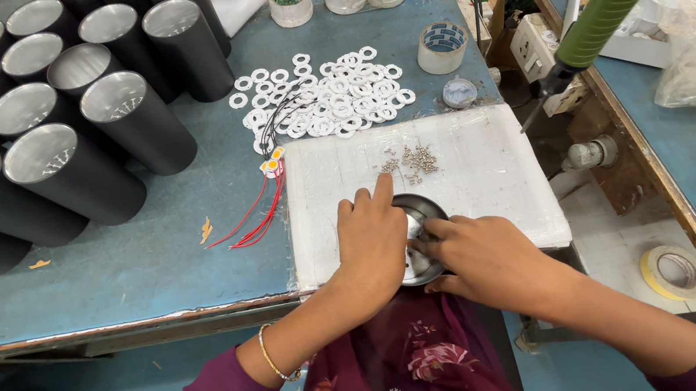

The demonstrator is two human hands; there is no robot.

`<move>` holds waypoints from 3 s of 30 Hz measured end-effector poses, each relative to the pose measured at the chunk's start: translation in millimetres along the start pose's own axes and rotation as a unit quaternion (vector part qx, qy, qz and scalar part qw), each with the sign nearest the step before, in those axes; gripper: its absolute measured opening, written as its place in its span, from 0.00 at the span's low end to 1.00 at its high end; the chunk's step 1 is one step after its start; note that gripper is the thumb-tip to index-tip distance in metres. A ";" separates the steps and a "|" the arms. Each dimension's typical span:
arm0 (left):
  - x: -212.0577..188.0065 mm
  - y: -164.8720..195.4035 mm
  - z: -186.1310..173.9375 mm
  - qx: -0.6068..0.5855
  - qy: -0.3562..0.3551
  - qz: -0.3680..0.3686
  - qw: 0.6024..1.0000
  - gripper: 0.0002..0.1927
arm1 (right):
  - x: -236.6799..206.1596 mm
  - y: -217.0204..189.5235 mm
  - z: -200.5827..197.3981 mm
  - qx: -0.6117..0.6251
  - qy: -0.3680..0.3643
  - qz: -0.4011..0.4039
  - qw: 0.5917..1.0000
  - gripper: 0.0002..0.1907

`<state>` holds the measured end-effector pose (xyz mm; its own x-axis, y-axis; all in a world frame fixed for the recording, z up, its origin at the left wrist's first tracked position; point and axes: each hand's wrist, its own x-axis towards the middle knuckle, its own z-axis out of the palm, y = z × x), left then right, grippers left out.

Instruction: The person assembles LED light fixtures by inserting LED modules into cylindrical housings, securing them with screws using a power screwdriver, and taping wires. The person repeats this process for multiple units, placing finished housings aside.

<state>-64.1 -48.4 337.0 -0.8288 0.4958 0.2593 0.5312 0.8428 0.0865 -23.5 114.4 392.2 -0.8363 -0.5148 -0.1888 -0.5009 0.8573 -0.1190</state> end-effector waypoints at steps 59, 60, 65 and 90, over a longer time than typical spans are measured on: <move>0.5 -21.6 -4.7 -0.083 -0.010 0.004 0.996 0.06 | 26.3 -7.4 20.9 -0.171 -0.040 0.004 0.984 0.21; 0.7 -24.8 -5.4 -0.099 -0.020 0.009 0.995 0.06 | 26.8 -8.6 23.3 -0.192 -0.048 0.009 0.980 0.20; -9.8 -70.0 -10.3 -0.403 -0.042 0.011 0.914 0.11 | 33.0 -5.6 22.3 -0.196 -0.023 0.012 0.980 0.34; -49.8 -72.1 78.9 -0.594 -0.038 -0.026 0.803 0.66 | 185.0 107.0 -0.3 0.222 0.350 -0.033 0.909 0.11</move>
<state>-75.1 -117.3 242.0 -0.8394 0.5158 0.1714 0.2515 0.0889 0.9638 -231.9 110.8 344.8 -0.8228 -0.3017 0.4816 -0.5451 0.6586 -0.5188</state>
